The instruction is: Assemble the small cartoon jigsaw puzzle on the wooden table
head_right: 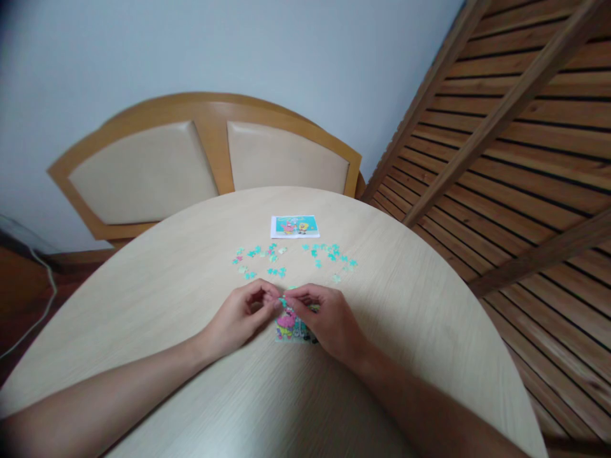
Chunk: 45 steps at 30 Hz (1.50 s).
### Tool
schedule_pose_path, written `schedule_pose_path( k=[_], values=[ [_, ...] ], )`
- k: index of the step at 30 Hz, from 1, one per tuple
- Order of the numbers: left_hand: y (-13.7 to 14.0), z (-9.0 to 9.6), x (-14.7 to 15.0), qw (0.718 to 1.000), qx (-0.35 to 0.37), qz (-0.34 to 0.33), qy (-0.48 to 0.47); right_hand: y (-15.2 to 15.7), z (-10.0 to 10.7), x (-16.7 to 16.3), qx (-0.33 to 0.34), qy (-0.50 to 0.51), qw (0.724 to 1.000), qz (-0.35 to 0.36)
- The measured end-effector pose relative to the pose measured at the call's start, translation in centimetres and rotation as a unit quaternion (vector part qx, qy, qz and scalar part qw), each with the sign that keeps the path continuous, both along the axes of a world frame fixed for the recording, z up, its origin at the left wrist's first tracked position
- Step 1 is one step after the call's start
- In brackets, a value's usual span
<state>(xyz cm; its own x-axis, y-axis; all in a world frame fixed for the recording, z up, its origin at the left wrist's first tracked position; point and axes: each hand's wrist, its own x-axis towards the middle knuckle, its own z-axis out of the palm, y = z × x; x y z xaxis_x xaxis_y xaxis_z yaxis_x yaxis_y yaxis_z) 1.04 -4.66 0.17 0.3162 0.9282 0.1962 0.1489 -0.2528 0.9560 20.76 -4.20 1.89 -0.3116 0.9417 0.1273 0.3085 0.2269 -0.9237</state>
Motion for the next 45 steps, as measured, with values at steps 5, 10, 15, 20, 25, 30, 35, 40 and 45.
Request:
schedule_pose_path(
  k=[5,10,15,20,25,30,35,40,45],
  values=[
    [0.1,0.1,0.0,1.0,0.007,0.015,-0.007,-0.4,0.2,0.0,-0.017,-0.02,0.999,0.03],
    [0.1,0.3,0.0,0.999,0.009,0.03,-0.016,-0.4,0.3,0.1,-0.01,-0.043,0.997,0.056],
    [0.1,0.5,0.0,1.0,0.015,0.008,0.003,-0.3,-0.1,0.2,-0.004,-0.044,0.998,0.035],
    [0.3,0.3,-0.3,0.998,0.036,0.013,0.04,0.0,-0.5,0.5,0.041,-0.078,0.995,0.052],
    [0.4,0.5,-0.7,0.982,0.108,0.014,0.157,0.8,-0.4,1.4,0.15,-0.164,0.974,0.037],
    [0.4,0.7,-0.6,0.972,0.117,0.006,0.206,1.3,-0.2,1.7,0.184,-0.184,0.964,0.052],
    [0.4,0.5,-0.6,0.968,0.114,0.016,0.222,1.3,-0.4,1.5,0.214,-0.185,0.955,0.091],
    [0.4,0.6,-0.6,0.963,0.124,0.006,0.239,1.3,-0.8,1.7,0.22,-0.188,0.952,0.103],
    [0.7,0.2,-0.7,0.971,0.118,0.029,0.208,1.3,-0.6,1.8,0.222,-0.19,0.95,0.115]
  ],
)
